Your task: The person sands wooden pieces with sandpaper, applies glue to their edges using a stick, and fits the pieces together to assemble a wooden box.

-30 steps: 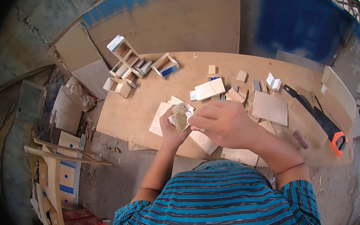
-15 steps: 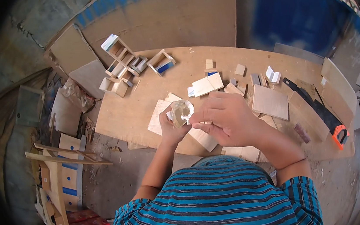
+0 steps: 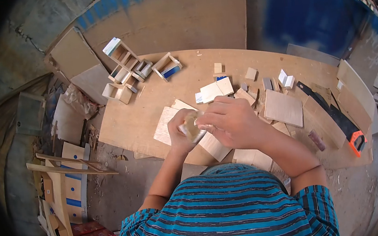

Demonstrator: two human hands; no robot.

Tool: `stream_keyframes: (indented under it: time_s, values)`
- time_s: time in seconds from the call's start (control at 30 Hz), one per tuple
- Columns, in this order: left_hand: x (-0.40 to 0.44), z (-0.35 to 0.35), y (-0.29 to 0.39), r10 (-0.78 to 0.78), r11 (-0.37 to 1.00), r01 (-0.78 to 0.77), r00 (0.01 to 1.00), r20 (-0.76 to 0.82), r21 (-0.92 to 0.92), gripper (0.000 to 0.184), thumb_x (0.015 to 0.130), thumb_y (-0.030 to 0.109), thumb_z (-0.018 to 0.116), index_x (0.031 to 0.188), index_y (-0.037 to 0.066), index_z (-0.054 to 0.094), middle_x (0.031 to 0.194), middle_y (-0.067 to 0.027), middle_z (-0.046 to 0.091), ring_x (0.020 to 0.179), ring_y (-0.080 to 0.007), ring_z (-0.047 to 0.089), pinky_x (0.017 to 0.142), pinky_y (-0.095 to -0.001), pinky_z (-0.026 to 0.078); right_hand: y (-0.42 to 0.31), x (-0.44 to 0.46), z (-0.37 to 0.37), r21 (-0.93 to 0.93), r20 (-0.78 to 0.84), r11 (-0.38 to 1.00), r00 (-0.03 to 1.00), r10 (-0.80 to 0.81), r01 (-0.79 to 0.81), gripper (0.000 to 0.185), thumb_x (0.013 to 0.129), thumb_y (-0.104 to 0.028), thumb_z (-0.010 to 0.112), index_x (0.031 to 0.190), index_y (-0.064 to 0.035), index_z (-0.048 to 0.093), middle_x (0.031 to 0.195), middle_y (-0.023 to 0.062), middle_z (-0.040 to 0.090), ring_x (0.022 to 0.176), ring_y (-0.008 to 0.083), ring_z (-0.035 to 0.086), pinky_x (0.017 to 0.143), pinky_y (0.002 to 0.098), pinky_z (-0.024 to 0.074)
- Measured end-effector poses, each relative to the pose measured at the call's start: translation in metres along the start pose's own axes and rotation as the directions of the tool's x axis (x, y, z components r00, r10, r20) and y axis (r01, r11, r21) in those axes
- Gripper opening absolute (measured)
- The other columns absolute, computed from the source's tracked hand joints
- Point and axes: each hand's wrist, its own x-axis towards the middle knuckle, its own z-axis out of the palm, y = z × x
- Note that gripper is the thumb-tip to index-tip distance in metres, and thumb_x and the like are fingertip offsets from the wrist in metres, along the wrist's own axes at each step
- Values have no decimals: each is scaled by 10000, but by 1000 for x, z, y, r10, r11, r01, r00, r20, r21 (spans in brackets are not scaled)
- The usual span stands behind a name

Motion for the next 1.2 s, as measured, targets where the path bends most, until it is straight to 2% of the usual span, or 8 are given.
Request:
stream_keyframes:
  time_s: [0.37, 0.53, 0.63, 0.73, 0.97, 1.07, 1.17, 1.2]
  values:
    - [7, -3, 0, 85, 996, -85, 996, 3, 29, 335, 608, 151, 814, 856, 54, 610, 771, -99, 623, 717, -259, 627, 645, -309, 489, -6, 5, -15, 88, 132, 990, 987, 94, -106, 119, 723, -53, 731, 829, -88, 690, 703, 59, 614, 687, 227, 597, 571, 321, 472]
    - [10, -8, -3, 162, 970, -159, 987, 3, 181, 338, 579, 121, 800, 849, 59, 606, 768, -96, 622, 723, -276, 620, 637, -333, 494, 8, -1, -5, 239, 100, 953, 981, 165, -185, 77, 777, -69, 712, 849, -59, 689, 736, 78, 639, 656, 187, 582, 578, 295, 464]
    - [10, -9, -8, 183, 957, -178, 983, -2, 228, 335, 577, 108, 792, 849, 56, 604, 773, -100, 625, 730, -283, 619, 641, -343, 498, 16, -9, 1, 482, 165, 744, 882, 442, -463, 89, 864, -102, 656, 856, -16, 676, 750, 56, 650, 660, 120, 560, 592, 265, 449]
    - [8, -10, -11, 164, 956, -158, 986, -3, 246, 335, 577, 103, 789, 852, 53, 605, 777, -101, 627, 732, -286, 621, 645, -345, 500, 31, -17, 16, 673, 178, 528, 806, 565, -519, 158, 921, -171, 608, 879, -26, 659, 776, 10, 635, 675, 65, 528, 592, 225, 416]
    - [2, -10, -26, 116, 968, -112, 993, -4, 225, 339, 583, 113, 801, 856, 40, 614, 758, -105, 618, 696, -273, 615, 643, -331, 499, 35, -18, 16, 764, 350, 191, 644, 680, -616, 176, 927, -213, 604, 877, -49, 642, 754, -9, 600, 586, 24, 439, 516, 166, 325]
    - [-10, -6, -43, -92, 996, 92, 996, 1, 17, 243, 697, 158, 782, 815, 27, 615, 752, -49, 625, 655, -130, 587, 598, -276, 460, 45, -24, 19, 819, 412, -7, 581, 702, -573, 163, 930, -211, 602, 895, -58, 645, 774, -8, 608, 594, 24, 455, 517, 161, 346]
    - [-21, -3, -66, -223, 975, 223, 975, 20, -13, 336, 667, 176, 807, 910, 23, 632, 752, -108, 630, 651, -224, 604, 626, -300, 483, 57, -33, 23, 847, 441, -135, 538, 718, -515, 174, 934, -220, 596, 901, -55, 640, 747, -16, 582, 589, 30, 458, 501, 166, 347]
    - [-26, -2, -75, -274, 961, 276, 960, 52, -27, 300, 725, 183, 757, 937, 10, 634, 768, -124, 643, 677, -255, 623, 640, -325, 489, 59, -35, 23, 851, 429, -141, 513, 744, -506, 182, 934, -224, 593, 903, -49, 636, 740, -16, 574, 589, 34, 456, 498, 170, 346]
